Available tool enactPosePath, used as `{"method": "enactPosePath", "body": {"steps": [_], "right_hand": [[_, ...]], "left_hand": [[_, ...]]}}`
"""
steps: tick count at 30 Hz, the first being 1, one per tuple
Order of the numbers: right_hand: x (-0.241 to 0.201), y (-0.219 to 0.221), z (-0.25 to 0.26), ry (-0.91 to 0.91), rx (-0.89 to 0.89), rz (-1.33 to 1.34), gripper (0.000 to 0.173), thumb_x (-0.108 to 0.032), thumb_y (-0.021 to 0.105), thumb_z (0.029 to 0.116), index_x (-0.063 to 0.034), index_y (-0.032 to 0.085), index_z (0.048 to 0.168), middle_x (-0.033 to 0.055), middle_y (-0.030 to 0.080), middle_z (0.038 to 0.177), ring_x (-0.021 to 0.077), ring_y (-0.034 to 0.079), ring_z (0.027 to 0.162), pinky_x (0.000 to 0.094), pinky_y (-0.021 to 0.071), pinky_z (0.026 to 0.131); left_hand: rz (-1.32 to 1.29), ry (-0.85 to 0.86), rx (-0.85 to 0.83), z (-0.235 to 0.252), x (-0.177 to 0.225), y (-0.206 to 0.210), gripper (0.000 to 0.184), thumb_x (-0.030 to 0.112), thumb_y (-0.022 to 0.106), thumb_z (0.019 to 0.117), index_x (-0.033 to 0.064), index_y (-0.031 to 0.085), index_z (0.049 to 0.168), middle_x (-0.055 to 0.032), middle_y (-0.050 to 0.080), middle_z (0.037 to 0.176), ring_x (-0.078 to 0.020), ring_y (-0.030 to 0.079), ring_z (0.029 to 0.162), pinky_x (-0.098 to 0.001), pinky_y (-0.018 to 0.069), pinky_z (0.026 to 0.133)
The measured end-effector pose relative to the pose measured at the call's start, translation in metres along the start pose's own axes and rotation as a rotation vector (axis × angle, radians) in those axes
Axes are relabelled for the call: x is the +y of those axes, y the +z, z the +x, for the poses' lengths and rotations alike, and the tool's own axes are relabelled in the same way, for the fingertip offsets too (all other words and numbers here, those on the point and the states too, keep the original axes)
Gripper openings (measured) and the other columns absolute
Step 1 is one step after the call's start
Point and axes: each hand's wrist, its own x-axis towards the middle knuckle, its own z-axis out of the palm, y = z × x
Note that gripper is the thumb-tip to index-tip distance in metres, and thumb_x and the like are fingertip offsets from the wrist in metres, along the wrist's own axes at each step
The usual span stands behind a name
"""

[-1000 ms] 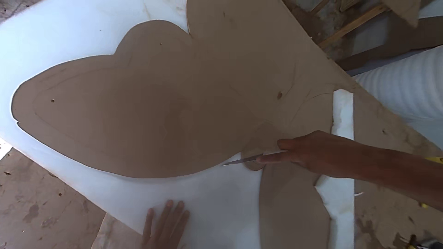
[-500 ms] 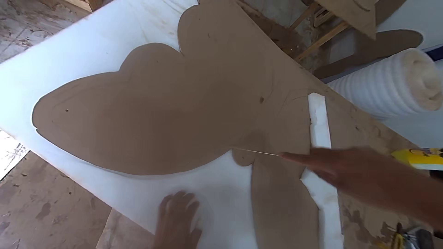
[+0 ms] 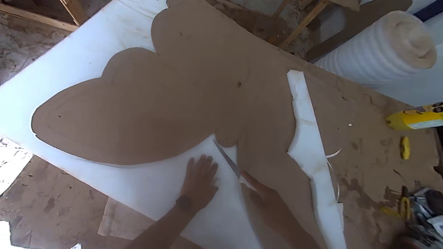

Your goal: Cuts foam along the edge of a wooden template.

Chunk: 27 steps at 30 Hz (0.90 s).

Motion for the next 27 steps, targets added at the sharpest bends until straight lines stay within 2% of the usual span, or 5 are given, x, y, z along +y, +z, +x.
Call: {"method": "enactPosePath", "body": {"steps": [4, 9, 14, 19, 27], "right_hand": [[-0.001, -0.001, 0.004, -0.003, 0.009, -0.137, 0.051, -0.042, 0.041, 0.1085, -0.0561, 0.030, 0.156, -0.0038, 0.070, 0.121, 0.0145, 0.070, 0.097, 0.0456, 0.0597, 0.084], [-0.017, -0.018, 0.025, -0.020, -0.016, -0.268, 0.056, -0.035, 0.046, 0.1074, -0.0570, 0.028, 0.156, 0.0026, 0.069, 0.104, 0.0209, 0.068, 0.082, 0.0471, 0.0587, 0.071], [-0.018, -0.042, 0.032, -0.106, -0.064, -0.368, 0.063, -0.031, 0.054, 0.1050, -0.0566, 0.027, 0.156, 0.0025, 0.068, 0.101, 0.0222, 0.067, 0.077, 0.0468, 0.0578, 0.065], [0.002, -0.077, 0.030, -0.133, -0.214, -0.532, 0.064, -0.028, 0.052, 0.1050, -0.0573, 0.028, 0.156, 0.0049, 0.067, 0.103, 0.0242, 0.068, 0.082, 0.0472, 0.0582, 0.069], [0.005, -0.149, 0.070, -0.381, -0.298, -0.904, 0.063, -0.027, 0.053, 0.1028, -0.0590, 0.032, 0.153, 0.0034, 0.063, 0.097, 0.0217, 0.064, 0.065, 0.0440, 0.0551, 0.054]], "left_hand": [[0.032, -0.001, 0.041, 0.001, 0.004, 0.002, 0.066, 0.062, 0.055, 0.0917, 0.0348, 0.049, 0.151, 0.0056, 0.030, 0.167, -0.0204, 0.018, 0.157, -0.0611, 0.0086, 0.125], [0.052, 0.001, 0.052, 0.002, 0.002, 0.005, 0.066, 0.062, 0.055, 0.0911, 0.0352, 0.050, 0.151, 0.0058, 0.031, 0.166, -0.0209, 0.018, 0.156, -0.0609, 0.0083, 0.125], [0.073, 0.002, 0.084, 0.000, 0.005, 0.003, 0.065, 0.061, 0.059, 0.0888, 0.0342, 0.053, 0.148, 0.0043, 0.035, 0.165, -0.0229, 0.022, 0.155, -0.0604, 0.0100, 0.125], [0.101, -0.012, 0.090, 0.000, 0.006, 0.002, 0.062, 0.061, 0.058, 0.0898, 0.0353, 0.055, 0.146, 0.0051, 0.038, 0.163, -0.0230, 0.025, 0.154, -0.0609, 0.0108, 0.124], [0.125, 0.002, 0.103, 0.001, 0.003, 0.005, 0.058, 0.059, 0.058, 0.0900, 0.0344, 0.059, 0.143, 0.0041, 0.042, 0.160, -0.0234, 0.027, 0.153, -0.0613, 0.0115, 0.124]]}}
